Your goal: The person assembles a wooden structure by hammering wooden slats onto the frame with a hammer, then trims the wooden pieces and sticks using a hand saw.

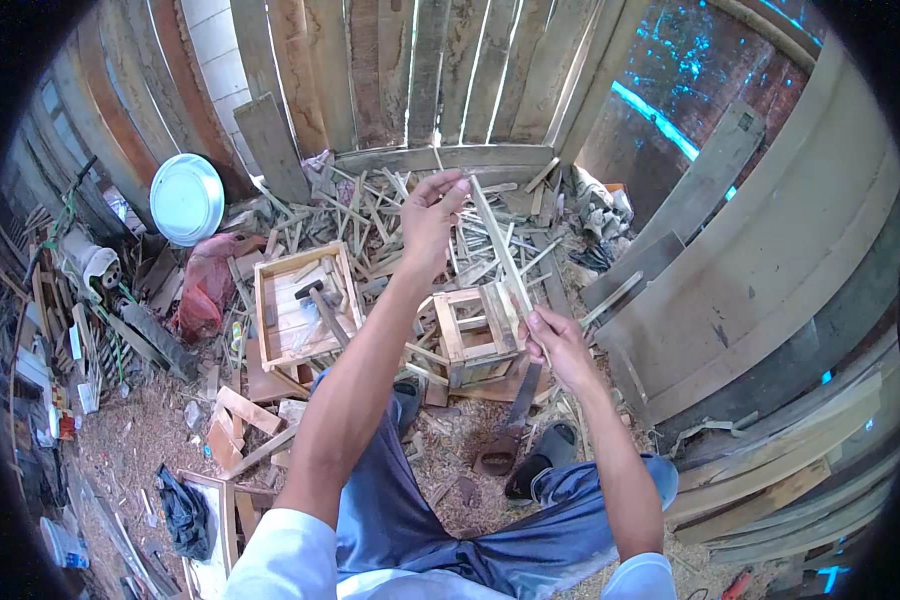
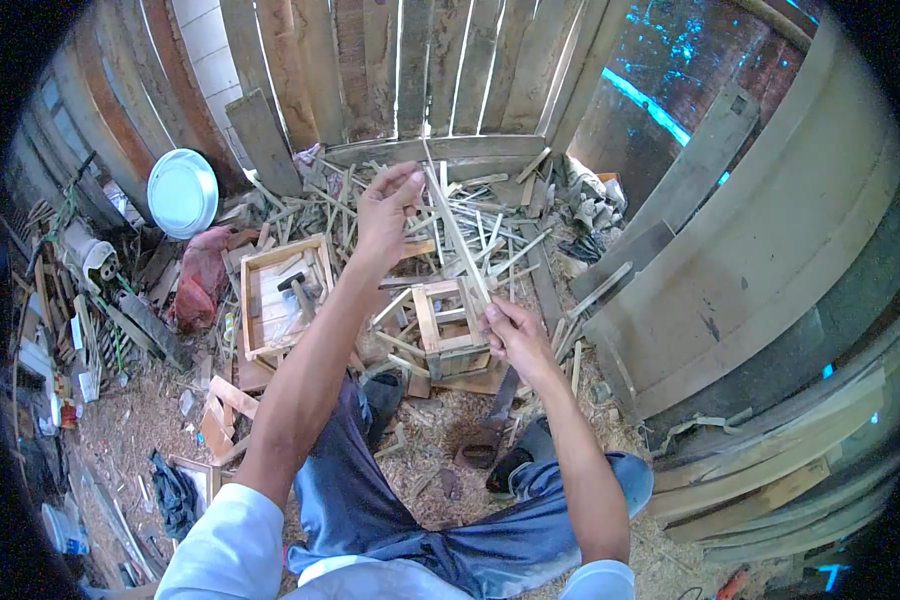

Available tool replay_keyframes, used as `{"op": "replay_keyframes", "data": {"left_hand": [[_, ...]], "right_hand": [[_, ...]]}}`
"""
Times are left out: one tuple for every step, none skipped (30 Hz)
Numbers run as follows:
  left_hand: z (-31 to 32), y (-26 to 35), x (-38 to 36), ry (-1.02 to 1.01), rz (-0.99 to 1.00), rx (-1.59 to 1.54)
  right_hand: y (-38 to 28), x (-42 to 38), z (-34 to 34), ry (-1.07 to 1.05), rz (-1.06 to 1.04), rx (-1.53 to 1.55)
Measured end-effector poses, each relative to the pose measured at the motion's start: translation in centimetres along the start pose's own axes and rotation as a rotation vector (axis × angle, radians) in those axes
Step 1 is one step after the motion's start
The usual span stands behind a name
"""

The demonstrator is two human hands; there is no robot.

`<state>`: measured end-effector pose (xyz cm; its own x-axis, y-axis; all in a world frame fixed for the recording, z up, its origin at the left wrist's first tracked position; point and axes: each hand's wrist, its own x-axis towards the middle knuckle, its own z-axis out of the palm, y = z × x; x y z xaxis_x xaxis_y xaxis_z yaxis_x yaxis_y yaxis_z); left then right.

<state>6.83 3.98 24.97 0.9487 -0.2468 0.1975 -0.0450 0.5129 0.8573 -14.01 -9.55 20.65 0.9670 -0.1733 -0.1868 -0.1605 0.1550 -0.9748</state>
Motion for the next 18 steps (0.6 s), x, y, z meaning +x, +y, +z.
{"op": "replay_keyframes", "data": {"left_hand": [[-0.1, -0.1, 0.0, 0.003, 0.001, 0.003], [-0.2, -0.3, -0.1, 0.023, -0.003, 0.047], [-0.3, -0.3, -0.1, 0.043, -0.007, 0.09], [-0.4, -0.4, -0.2, 0.056, -0.038, 0.164], [-0.4, -0.5, -0.2, 0.056, -0.037, 0.165], [-0.5, -0.7, -0.2, 0.097, -0.066, 0.15], [-0.5, -0.9, -0.1, 0.137, -0.096, 0.135], [-0.7, -1.0, 0.1, 0.138, -0.096, 0.135], [-0.9, -0.7, 0.2, 0.079, -0.181, 0.035], [-1.1, -0.4, 0.2, 0.022, -0.263, -0.066], [-1.1, -0.2, 0.2, 0.027, -0.258, -0.068], [-0.8, 0.2, 0.2, -0.008, -0.252, -0.097], [-0.7, 0.5, 0.0, -0.041, -0.244, -0.126], [-0.6, 0.9, -0.1, -0.067, -0.248, -0.117], [-0.6, 1.2, -0.2, -0.058, -0.241, -0.122], [-0.5, 1.4, -0.3, -0.1, -0.24, -0.15], [-0.4, 1.6, -0.4, -0.143, -0.243, -0.177], [-0.3, 1.6, -0.6, -0.196, -0.242, -0.149]], "right_hand": [[-0.4, -0.3, 0.3, 0.003, 0.015, -0.009], [-0.7, -0.3, 0.6, 0.005, 0.029, -0.018], [-0.7, -0.2, 0.6, 0.001, 0.028, -0.017], [-0.6, -0.2, 0.6, -0.024, 0.042, 0.024], [-0.6, -0.2, 0.6, -0.048, 0.056, 0.064], [-0.8, -0.3, 0.7, -0.049, 0.056, 0.065], [-1.1, -0.4, 1.0, -0.055, 0.062, 0.074], [-1.3, -0.4, 1.1, -0.063, 0.068, 0.082], [-1.2, -0.3, 1.1, -0.065, 0.069, 0.082], [-0.9, -0.2, 1.1, -0.066, 0.063, 0.093], [-0.8, -0.1, 1.1, -0.07, 0.055, 0.101], [-0.7, 0.1, 1.2, -0.078, 0.055, 0.092], [-0.6, 0.1, 1.2, -0.074, 0.036, 0.071], [-0.6, 0.2, 1.3, -0.071, 0.018, 0.05], [-0.6, 0.2, 1.4, -0.079, 0.019, 0.042], [-0.6, 0.3, 1.5, -0.074, 0.019, 0.018], [-0.6, 0.3, 1.5, -0.067, 0.021, -0.004], [-0.5, 0.3, 1.6, -0.07, 0.024, -0.007]]}}
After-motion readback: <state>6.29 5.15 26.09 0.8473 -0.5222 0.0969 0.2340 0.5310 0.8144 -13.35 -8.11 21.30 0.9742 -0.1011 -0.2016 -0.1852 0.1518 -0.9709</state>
